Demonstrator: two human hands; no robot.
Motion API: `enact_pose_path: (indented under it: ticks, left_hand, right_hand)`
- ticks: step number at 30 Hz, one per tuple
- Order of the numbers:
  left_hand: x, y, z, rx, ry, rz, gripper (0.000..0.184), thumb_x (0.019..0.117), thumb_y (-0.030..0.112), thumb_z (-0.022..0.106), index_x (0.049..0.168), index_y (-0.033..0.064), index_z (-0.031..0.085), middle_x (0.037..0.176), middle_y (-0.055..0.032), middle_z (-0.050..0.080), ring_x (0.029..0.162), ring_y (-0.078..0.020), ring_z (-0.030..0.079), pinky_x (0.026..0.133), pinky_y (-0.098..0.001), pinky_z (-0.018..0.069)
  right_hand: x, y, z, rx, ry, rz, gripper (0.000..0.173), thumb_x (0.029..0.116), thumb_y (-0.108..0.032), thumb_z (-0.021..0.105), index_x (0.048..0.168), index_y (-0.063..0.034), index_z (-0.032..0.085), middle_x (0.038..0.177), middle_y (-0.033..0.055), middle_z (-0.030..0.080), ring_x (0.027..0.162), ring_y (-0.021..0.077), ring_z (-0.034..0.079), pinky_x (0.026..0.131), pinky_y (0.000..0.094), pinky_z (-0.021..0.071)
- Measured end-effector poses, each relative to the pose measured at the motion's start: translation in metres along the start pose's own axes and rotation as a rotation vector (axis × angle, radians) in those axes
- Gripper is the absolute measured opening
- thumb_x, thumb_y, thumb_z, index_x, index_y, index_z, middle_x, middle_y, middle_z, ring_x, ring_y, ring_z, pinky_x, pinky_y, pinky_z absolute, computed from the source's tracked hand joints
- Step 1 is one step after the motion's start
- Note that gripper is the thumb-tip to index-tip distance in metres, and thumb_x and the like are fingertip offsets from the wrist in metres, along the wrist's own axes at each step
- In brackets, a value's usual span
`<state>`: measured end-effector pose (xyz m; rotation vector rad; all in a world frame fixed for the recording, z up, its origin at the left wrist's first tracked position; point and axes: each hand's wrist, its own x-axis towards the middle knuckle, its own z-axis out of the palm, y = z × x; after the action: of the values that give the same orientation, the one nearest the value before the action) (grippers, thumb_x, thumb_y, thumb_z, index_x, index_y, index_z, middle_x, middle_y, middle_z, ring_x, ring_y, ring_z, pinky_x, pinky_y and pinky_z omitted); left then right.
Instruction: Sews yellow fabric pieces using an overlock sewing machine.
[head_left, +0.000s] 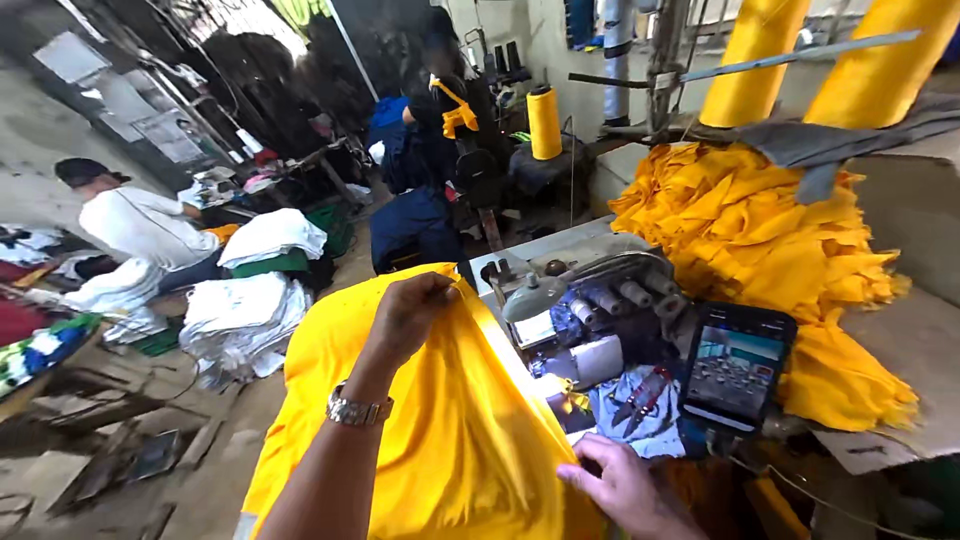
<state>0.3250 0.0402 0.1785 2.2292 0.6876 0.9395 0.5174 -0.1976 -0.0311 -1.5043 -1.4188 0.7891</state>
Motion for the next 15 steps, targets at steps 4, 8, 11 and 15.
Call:
enact_pose_path:
  ticks: [4, 8, 11, 15]
  left_hand:
    - [-0.006, 0.013, -0.006, 0.017, -0.044, 0.024, 0.011, 0.0991, 0.000, 0.060, 0.103, 0.0014, 0.070, 0.092, -0.0034, 0.072, 0.081, -0.0078, 0.068, 0.076, -0.0255, 0.0589]
    - [-0.008, 0.029, -0.001, -0.010, -0.015, 0.090, 0.009, 0.0983, 0.001, 0.063, 0.099, 0.0033, 0.072, 0.089, -0.0011, 0.073, 0.079, -0.0061, 0.068, 0.075, -0.0229, 0.0591]
    - [-0.002, 0.021, 0.012, -0.014, 0.021, 0.061, 0.007, 0.0977, 0.003, 0.064, 0.094, 0.0032, 0.070, 0.082, -0.0006, 0.070, 0.072, -0.0053, 0.066, 0.069, -0.0228, 0.0578]
    - [0.008, -0.014, 0.033, -0.052, 0.016, -0.097, 0.008, 0.0997, 0.006, 0.063, 0.099, 0.0017, 0.070, 0.085, -0.0041, 0.069, 0.074, -0.0100, 0.064, 0.070, -0.0280, 0.0555]
  right_hand:
    - [-0.003, 0.006, 0.008, 0.074, 0.114, -0.102, 0.034, 0.0951, -0.043, 0.071, 0.088, -0.0101, 0.076, 0.096, 0.0006, 0.073, 0.092, 0.0079, 0.068, 0.084, 0.0282, 0.0574]
    - [-0.021, -0.007, -0.005, 0.190, -0.026, -0.280, 0.033, 0.1001, -0.032, 0.067, 0.088, -0.0026, 0.074, 0.091, 0.0065, 0.072, 0.089, 0.0113, 0.068, 0.083, 0.0287, 0.0574]
    - [-0.026, -0.007, -0.010, 0.239, -0.080, -0.193, 0.031, 0.1002, -0.029, 0.067, 0.093, 0.0001, 0.073, 0.091, 0.0079, 0.071, 0.087, 0.0111, 0.067, 0.081, 0.0293, 0.0561]
    - [-0.013, 0.004, -0.006, 0.217, -0.030, -0.002, 0.026, 0.0987, -0.029, 0.067, 0.105, -0.0061, 0.076, 0.100, 0.0039, 0.075, 0.093, 0.0089, 0.071, 0.089, 0.0305, 0.0588]
